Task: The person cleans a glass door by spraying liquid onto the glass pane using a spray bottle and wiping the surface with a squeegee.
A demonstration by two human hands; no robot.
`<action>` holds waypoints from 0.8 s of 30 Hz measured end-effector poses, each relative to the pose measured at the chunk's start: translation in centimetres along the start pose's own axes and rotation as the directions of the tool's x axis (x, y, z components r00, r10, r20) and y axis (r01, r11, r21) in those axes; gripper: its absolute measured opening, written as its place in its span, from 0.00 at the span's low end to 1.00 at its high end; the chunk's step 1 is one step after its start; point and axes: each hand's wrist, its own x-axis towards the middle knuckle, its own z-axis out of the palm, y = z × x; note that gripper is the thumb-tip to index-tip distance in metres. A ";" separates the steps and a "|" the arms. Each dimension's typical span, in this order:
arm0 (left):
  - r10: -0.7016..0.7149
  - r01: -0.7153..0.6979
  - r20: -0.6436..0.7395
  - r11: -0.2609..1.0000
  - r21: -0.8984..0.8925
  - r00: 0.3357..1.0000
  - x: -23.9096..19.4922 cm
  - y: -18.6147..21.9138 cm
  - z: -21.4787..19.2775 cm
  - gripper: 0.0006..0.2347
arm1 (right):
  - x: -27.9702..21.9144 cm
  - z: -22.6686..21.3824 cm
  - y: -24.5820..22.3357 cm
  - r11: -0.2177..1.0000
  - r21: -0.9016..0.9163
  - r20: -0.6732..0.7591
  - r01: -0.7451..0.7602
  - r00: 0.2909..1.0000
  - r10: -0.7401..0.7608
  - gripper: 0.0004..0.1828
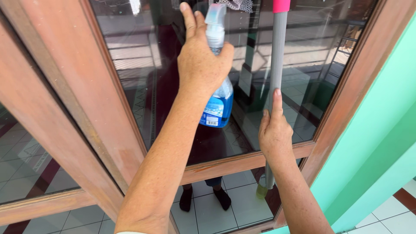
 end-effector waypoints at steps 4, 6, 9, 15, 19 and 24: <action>-0.029 0.034 0.044 0.994 -0.101 0.999 0.0 1.8 0.1 0.35 | 4.8 -1.9 2.6 0.997 0.054 -0.071 0.058 0.996 -0.054 0.36; -0.022 0.027 0.087 0.998 -0.061 0.996 0.1 3.4 1.4 0.35 | 9.5 -3.4 3.4 0.990 -0.016 -0.110 0.141 0.984 -0.142 0.37; -0.018 0.020 0.160 1.000 -0.010 0.987 0.1 5.7 4.3 0.36 | 14.1 -5.2 4.2 0.986 0.015 -0.118 0.166 0.980 -0.163 0.36; -0.029 0.041 0.247 0.998 -0.046 0.969 -0.2 7.7 9.5 0.35 | 9.7 -4.8 8.3 1.000 0.023 -0.020 0.021 1.000 -0.020 0.37; -0.063 0.075 0.257 0.996 -0.037 0.964 -0.5 8.3 10.5 0.35 | 3.6 -4.3 11.2 0.999 0.003 -0.023 -0.053 0.998 0.053 0.38; -0.051 0.069 0.241 0.995 -0.068 0.969 -1.4 8.9 10.3 0.34 | 8.2 -5.6 12.8 1.000 0.019 -0.038 0.013 0.999 -0.012 0.37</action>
